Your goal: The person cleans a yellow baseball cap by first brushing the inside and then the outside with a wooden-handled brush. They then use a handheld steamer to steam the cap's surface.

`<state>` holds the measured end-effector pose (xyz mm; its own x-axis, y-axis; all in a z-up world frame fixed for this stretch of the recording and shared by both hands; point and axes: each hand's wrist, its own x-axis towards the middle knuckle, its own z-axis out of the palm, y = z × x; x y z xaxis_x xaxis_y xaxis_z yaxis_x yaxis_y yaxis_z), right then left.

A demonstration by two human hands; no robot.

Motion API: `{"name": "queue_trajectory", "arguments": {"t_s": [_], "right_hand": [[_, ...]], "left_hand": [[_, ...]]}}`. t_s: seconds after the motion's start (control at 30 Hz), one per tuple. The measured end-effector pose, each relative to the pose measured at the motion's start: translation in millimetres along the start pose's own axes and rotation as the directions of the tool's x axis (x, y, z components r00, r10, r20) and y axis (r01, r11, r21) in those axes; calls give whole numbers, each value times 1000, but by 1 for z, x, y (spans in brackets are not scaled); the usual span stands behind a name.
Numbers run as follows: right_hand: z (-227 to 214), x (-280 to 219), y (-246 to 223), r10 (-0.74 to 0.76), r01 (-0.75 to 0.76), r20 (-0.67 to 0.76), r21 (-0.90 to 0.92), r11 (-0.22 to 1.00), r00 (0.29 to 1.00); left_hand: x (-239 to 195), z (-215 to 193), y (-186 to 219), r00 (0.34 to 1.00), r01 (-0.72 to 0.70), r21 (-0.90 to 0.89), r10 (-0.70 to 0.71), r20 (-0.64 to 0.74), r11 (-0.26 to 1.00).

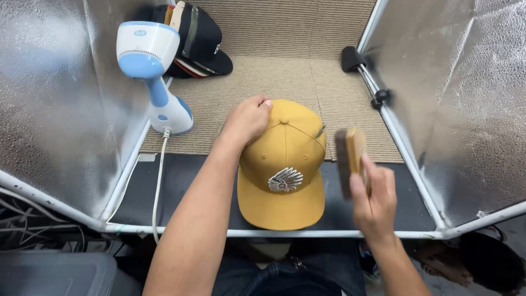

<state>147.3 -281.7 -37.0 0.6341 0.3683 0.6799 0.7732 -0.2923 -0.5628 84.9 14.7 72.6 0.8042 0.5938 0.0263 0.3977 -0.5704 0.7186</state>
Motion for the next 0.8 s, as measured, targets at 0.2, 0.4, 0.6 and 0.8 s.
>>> {"name": "queue_trajectory", "arguments": {"t_s": [0.2,0.4,0.6,0.8], "right_hand": [[13,-18,-100,-621,594,398,205,778,675],[57,-21,-96,-304,411,518,-102,906,799],[-42,-15,3,86,88,723,-200,976,686],[-56,-29,31,-184,181,381,44,982,906]], "left_hand": [[12,6,-11,998,-67,25,67,-2,997],[10,8,-14,998,-64,-37,63,-27,997],[7,7,-17,996,-79,-53,76,-45,996],[30,23,-35,995,-82,6,82,-65,997]]}}
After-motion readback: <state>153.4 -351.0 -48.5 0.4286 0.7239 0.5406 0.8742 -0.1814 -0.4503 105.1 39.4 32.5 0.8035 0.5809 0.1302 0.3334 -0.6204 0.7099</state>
